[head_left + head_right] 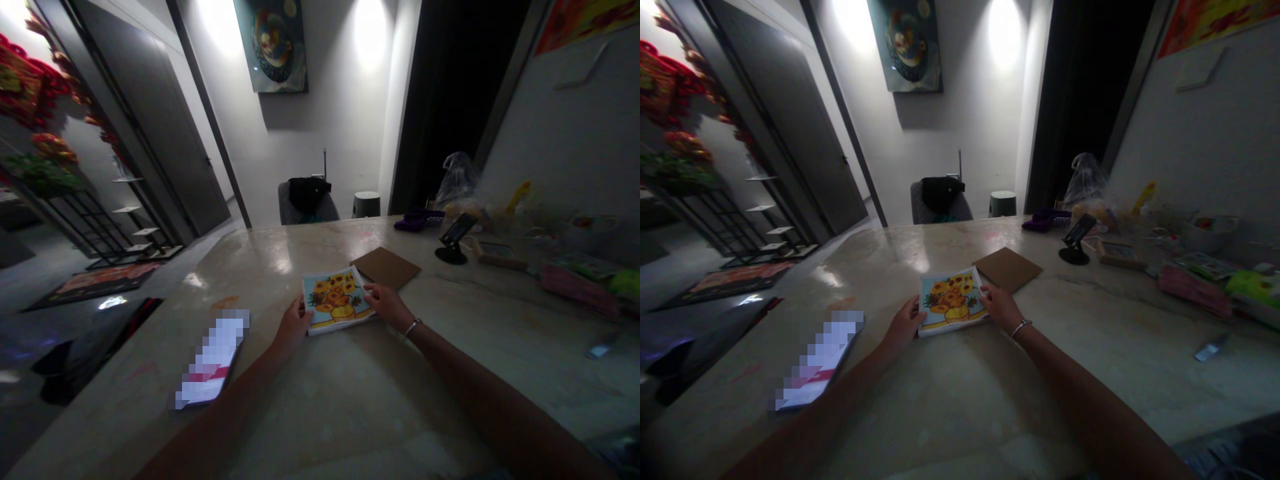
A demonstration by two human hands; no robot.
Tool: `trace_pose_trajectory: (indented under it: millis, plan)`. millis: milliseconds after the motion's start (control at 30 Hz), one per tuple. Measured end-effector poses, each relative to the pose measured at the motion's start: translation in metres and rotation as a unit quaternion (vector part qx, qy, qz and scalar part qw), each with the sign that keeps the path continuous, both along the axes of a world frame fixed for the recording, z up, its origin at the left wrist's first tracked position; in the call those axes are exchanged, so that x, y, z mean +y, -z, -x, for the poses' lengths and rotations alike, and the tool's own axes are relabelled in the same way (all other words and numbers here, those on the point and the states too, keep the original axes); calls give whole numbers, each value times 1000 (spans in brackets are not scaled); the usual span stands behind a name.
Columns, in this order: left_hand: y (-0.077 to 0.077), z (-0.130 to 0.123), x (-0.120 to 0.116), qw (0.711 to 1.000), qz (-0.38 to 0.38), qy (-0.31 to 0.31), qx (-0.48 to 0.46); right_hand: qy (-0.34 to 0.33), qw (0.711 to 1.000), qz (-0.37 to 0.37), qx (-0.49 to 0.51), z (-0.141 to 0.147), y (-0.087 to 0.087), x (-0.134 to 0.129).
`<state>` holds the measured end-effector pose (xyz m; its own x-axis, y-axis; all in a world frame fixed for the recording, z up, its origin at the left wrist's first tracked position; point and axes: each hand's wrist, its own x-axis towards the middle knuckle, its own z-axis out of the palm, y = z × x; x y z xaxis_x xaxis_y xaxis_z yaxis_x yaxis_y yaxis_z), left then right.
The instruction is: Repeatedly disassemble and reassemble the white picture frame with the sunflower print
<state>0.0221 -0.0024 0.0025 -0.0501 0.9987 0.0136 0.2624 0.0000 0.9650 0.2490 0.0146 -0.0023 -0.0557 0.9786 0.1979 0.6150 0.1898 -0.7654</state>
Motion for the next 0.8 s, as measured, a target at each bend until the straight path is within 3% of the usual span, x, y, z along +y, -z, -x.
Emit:
trace_pose_trajectory:
  millis: [167, 400, 633, 800]
  plan:
    - [7, 4, 4, 991, -35, -17, 132, 11, 999, -30, -45, 1, -1, -4]
    - [10, 10, 4, 937, -108, -16, 333, -21, 981, -57, -184, 0, -2, -8]
    - [4, 15, -1, 887, -128, 18, 444, -36, 968, -69, -237, -1, -1, -6]
    - [2, 15, -2, 871, -142, 49, 468, -56, 970, -108, -210, 0, 4, -7]
